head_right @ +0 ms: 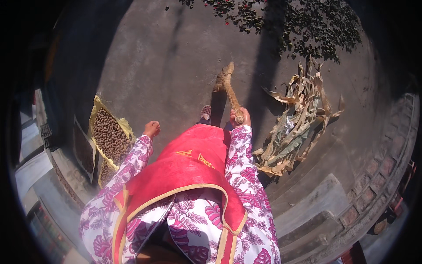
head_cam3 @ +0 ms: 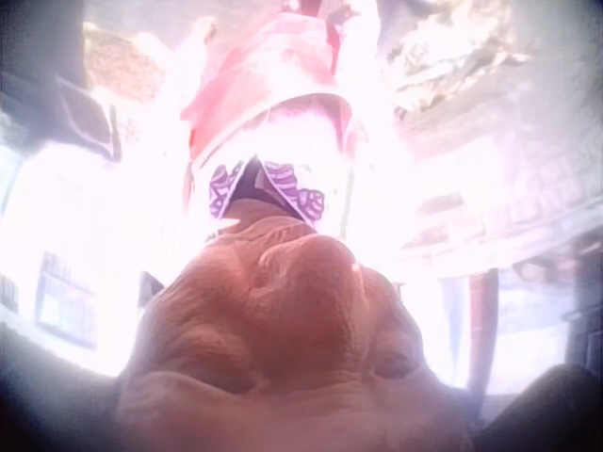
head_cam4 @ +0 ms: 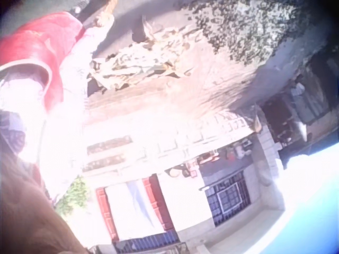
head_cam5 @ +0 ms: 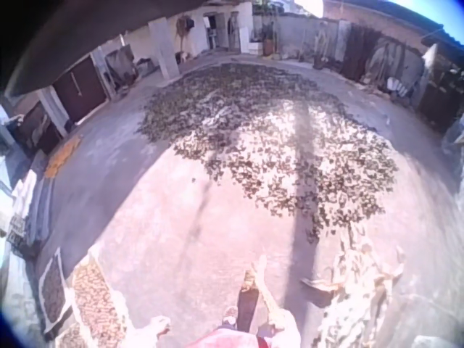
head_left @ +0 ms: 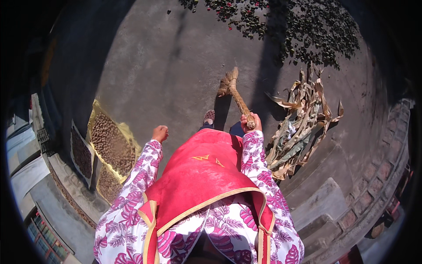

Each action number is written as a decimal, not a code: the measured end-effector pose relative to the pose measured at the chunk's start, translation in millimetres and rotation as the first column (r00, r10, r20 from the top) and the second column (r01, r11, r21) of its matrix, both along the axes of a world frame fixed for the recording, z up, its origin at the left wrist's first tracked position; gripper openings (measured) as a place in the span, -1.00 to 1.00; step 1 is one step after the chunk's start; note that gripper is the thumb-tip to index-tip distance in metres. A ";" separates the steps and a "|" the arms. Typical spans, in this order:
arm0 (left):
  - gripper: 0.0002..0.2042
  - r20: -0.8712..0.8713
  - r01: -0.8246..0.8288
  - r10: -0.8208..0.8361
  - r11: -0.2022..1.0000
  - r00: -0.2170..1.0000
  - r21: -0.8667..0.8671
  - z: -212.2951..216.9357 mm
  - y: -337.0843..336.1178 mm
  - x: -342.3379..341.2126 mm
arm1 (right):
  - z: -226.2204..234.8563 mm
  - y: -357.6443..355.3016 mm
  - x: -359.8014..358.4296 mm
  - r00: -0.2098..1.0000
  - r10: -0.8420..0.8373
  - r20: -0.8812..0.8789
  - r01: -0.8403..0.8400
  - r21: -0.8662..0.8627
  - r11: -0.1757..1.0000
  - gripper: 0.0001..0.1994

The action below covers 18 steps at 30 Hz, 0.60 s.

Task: The person sweeps corn husks and leaves into a pile on a concrete patio using a large broom.

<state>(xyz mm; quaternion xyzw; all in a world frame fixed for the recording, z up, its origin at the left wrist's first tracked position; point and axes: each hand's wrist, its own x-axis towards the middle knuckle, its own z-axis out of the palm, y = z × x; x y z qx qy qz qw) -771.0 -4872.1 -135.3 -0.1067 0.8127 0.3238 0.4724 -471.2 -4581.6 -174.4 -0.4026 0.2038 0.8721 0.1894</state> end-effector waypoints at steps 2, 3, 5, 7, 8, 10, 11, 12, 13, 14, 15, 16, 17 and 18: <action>-0.83 0.042 -0.035 0.034 0.999 0.999 0.027 0.0 19.7 23.2 | -2.6 30.8 61.0 0.992 -0.124 -0.040 0.127 0.081 0.989 -0.68; -0.82 0.052 -0.007 0.006 1.000 0.999 0.024 0.2 32.8 37.2 | -2.6 44.8 92.6 0.980 -0.193 -0.058 0.197 0.088 0.976 -0.68; -0.82 0.087 0.087 -0.094 0.993 0.992 0.077 5.5 63.5 61.4 | 1.3 78.3 145.5 0.954 -0.296 0.038 0.287 0.154 0.945 -0.68; -0.81 0.112 0.135 -0.148 0.984 0.983 0.113 13.9 97.2 88.6 | 8.6 104.7 185.4 0.911 -0.375 0.173 0.323 0.267 0.908 -0.71; -0.81 0.118 0.137 -0.152 0.982 0.981 0.127 18.2 114.1 101.1 | 16.2 116.7 201.6 0.905 -0.393 0.162 0.330 0.315 0.890 -0.73; -0.81 0.125 0.150 -0.170 0.977 0.977 0.154 27.5 141.7 119.1 | 26.1 130.6 208.3 0.853 -0.423 0.304 0.305 0.367 0.879 -0.80; -0.81 0.125 0.157 -0.180 0.973 0.976 0.169 30.7 153.4 126.2 | 30.6 132.5 206.1 0.835 -0.435 0.337 0.291 0.400 0.869 -0.82; -0.81 0.125 0.163 -0.188 0.969 0.974 0.187 32.3 162.7 131.7 | 35.3 131.5 202.5 0.802 -0.455 0.388 0.276 0.435 0.857 -0.84; -0.81 0.118 0.176 -0.199 0.968 0.973 0.178 32.9 169.9 135.7 | 37.3 125.1 194.8 0.771 -0.490 0.407 0.328 0.404 0.854 -0.88; -0.81 0.111 0.189 -0.209 0.967 0.972 0.169 33.2 174.3 138.2 | 38.7 119.6 187.1 0.799 -0.429 0.422 0.269 0.387 0.882 -0.89; -0.81 0.111 0.186 -0.205 0.969 0.973 0.160 32.8 177.1 138.9 | 38.7 109.3 178.0 0.841 -0.412 0.352 0.272 0.382 0.883 -0.86; -0.81 0.094 0.204 -0.219 0.968 0.971 0.143 32.0 178.6 138.9 | 39.0 100.4 172.7 0.855 -0.356 0.378 0.215 0.366 0.905 -0.85; -0.81 0.086 0.205 -0.217 0.971 0.972 0.126 31.1 178.4 138.5 | 38.8 93.3 169.1 0.896 -0.282 0.343 0.150 0.363 0.920 -0.84; -0.82 0.095 0.185 -0.193 0.979 0.977 0.085 30.5 176.9 138.6 | 38.2 87.2 165.4 0.922 -0.273 0.275 0.163 0.364 0.917 -0.83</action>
